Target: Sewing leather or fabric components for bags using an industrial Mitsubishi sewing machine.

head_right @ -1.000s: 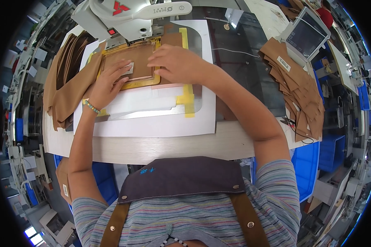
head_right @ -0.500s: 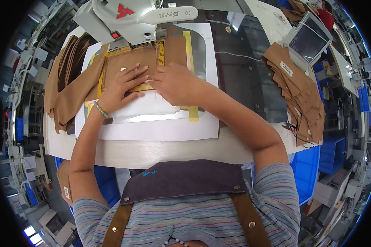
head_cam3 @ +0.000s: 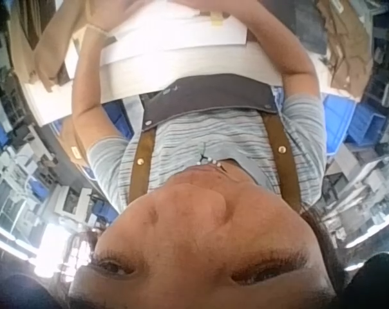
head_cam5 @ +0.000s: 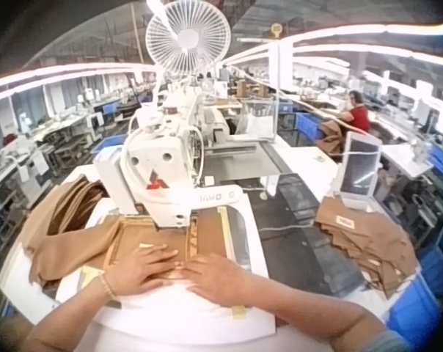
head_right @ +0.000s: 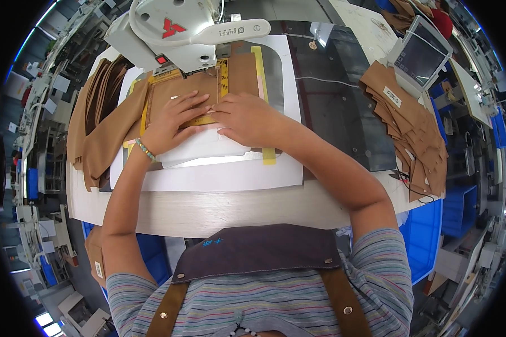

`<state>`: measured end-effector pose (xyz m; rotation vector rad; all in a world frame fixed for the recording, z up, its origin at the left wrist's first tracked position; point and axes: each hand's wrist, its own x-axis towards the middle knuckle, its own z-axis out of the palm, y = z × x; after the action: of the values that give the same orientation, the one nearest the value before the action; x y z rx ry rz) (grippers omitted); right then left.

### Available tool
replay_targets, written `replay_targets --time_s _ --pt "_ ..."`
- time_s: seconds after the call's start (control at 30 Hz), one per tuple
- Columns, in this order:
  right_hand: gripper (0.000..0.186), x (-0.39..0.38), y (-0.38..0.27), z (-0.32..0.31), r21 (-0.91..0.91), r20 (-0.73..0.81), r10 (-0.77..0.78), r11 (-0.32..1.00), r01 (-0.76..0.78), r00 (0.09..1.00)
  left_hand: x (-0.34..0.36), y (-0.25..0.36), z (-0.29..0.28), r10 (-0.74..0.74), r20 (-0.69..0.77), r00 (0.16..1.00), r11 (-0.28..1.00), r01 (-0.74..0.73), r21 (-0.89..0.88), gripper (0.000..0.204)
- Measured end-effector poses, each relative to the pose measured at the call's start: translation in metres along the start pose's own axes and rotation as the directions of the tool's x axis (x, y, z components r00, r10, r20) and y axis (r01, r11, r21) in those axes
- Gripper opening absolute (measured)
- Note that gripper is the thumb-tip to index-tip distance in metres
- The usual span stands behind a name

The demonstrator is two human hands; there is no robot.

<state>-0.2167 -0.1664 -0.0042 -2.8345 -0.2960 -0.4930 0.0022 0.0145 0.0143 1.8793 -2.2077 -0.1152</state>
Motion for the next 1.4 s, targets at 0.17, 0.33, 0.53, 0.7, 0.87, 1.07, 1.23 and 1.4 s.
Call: replay_targets --time_s 0.17,0.33,0.53,0.7,0.87,1.07,1.23,1.4 --pt "0.036 0.001 0.014 -0.002 0.059 -0.041 0.045 0.997 -0.043 0.998 0.01 -0.011 0.002 -0.008 -0.018 1.0 1.0 0.009 0.002 0.049" --pt "0.027 -0.001 0.03 -0.011 0.095 -0.178 0.172 0.983 -0.157 0.969 0.022 -0.024 0.005 -0.026 -0.067 0.997 1.0 0.026 0.006 0.042" --pt "0.024 -0.008 0.046 -0.013 0.185 -0.262 0.295 0.95 -0.252 0.919 0.035 -0.039 0.008 -0.016 -0.105 0.994 1.0 0.015 -0.01 0.04" --pt "0.026 -0.01 0.048 -0.017 0.246 -0.191 0.372 0.914 -0.322 0.908 0.045 -0.037 0.005 -0.147 -0.05 0.988 0.986 0.143 -0.087 0.04" --pt "0.025 -0.009 0.048 -0.015 0.256 -0.201 0.365 0.915 -0.311 0.909 0.047 -0.044 0.01 -0.209 -0.069 0.976 0.975 0.202 -0.093 0.043" --pt "0.025 -0.011 0.051 -0.012 0.238 -0.207 0.343 0.926 -0.293 0.916 0.03 -0.052 0.014 -0.199 -0.151 0.968 0.972 0.175 -0.159 0.044" --pt "0.024 -0.013 0.051 -0.008 0.211 -0.232 0.306 0.942 -0.26 0.923 -0.021 -0.092 0.0 -0.25 -0.319 0.914 0.961 0.274 0.033 0.048" --pt "0.029 -0.006 0.035 -0.01 0.191 -0.143 0.18 0.97 -0.152 0.973 -0.105 -0.163 0.005 -0.473 -0.356 0.806 0.844 0.531 0.08 0.052"
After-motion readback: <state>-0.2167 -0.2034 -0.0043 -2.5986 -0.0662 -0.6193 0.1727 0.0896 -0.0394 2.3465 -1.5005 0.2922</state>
